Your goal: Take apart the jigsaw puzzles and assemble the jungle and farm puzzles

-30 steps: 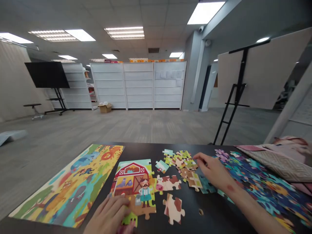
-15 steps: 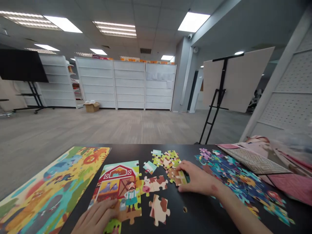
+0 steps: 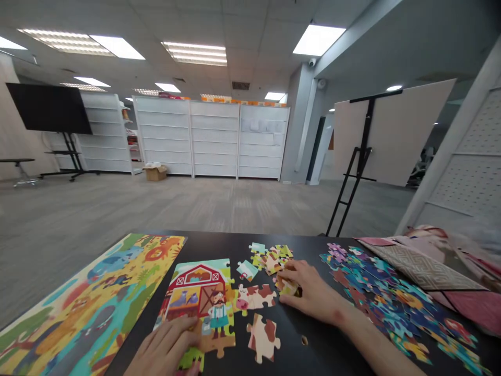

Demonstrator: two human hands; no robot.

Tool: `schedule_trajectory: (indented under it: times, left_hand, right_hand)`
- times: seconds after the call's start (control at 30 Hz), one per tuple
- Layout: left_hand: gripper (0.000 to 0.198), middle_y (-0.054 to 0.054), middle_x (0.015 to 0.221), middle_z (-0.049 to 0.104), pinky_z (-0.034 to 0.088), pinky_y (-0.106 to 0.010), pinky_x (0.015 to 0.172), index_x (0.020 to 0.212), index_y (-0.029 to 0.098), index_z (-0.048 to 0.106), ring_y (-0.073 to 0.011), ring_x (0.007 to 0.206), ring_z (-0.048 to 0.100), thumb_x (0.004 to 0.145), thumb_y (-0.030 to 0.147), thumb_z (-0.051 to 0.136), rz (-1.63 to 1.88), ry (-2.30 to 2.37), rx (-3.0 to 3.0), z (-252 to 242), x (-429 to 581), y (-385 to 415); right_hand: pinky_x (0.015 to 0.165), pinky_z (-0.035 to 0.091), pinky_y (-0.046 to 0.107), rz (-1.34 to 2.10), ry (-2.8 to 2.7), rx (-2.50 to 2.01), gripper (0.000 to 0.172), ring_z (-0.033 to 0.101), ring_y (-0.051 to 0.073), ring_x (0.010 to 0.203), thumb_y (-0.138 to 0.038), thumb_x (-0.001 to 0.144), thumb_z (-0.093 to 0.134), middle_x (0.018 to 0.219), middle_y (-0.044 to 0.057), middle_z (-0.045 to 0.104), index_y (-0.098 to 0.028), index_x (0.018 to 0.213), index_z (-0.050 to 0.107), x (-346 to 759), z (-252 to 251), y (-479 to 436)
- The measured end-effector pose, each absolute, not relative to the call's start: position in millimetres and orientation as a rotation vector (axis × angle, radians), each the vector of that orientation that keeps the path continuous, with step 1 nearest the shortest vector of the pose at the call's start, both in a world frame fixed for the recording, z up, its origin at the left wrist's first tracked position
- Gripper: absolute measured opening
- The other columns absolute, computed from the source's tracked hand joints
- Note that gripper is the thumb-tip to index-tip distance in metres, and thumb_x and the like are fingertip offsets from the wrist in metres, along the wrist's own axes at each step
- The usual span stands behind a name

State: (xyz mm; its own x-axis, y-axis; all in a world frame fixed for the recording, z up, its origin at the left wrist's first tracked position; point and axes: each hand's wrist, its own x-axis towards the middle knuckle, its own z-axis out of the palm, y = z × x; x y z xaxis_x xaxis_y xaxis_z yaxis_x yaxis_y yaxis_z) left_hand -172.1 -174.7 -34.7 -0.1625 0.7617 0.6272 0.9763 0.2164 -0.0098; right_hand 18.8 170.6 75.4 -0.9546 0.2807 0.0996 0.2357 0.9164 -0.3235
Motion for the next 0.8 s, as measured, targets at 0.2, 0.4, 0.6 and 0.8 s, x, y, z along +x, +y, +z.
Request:
schedule_trajectory:
  times: [0.2, 0.4, 0.6, 0.8]
  left_hand:
    - [0.021, 0.004, 0.126, 0.071, 0.060, -0.029, 0.089, 0.109, 0.036, 0.066, -0.0224, 0.110, 0.070, 0.089, 0.045, 0.064, -0.519, -2.128, -1.643, -9.4, -159.0, -174.1]
    - [0.021, 0.000, 0.126, 0.070, 0.058, -0.032, 0.091, 0.106, 0.034, 0.066, -0.0247, 0.113, 0.068, 0.088, 0.044, 0.060, -0.603, -2.140, -1.605, -24.8, -159.6, -173.3]
    - [0.023, -0.002, 0.125, 0.070, 0.058, -0.035, 0.093, 0.109, 0.032, 0.067, -0.0259, 0.114, 0.067, 0.088, 0.037, 0.060, -0.665, -2.256, -1.637, -7.0, -152.1, -174.9]
    - [0.039, -0.006, 0.138, 0.060, 0.053, -0.041, 0.102, 0.115, 0.026, 0.064, -0.0254, 0.127, 0.057, 0.086, 0.013, 0.041, -1.141, -2.375, -1.503, 20.4, -136.2, -183.2]
  right_hand:
    - [0.100, 0.044, 0.045, 0.622, -3.014, -0.331, 0.030, 0.057, 0.027, 0.110, -0.024, 0.073, 0.067, 0.114, 0.005, 0.064, -0.025, 0.103, 0.066, 27.4, 89.9, 164.3]
    - [0.096, 0.046, 0.044, 0.532, -2.922, -0.419, 0.032, 0.058, 0.027, 0.107, -0.023, 0.082, 0.055, 0.114, 0.008, 0.065, -0.025, 0.112, 0.065, 31.5, 86.2, 186.2]
    - [0.102, 0.041, 0.049, 0.502, -2.987, -0.289, 0.025, 0.053, 0.031, 0.117, -0.032, 0.078, 0.067, 0.122, 0.008, 0.064, -0.027, 0.103, 0.071, 23.7, 80.7, 174.8]
    - [0.092, 0.043, 0.047, 0.391, -3.006, -0.338, 0.015, 0.055, 0.031, 0.107, -0.026, 0.071, 0.065, 0.110, 0.007, 0.067, -0.024, 0.085, 0.063, 9.4, 74.9, 174.3]
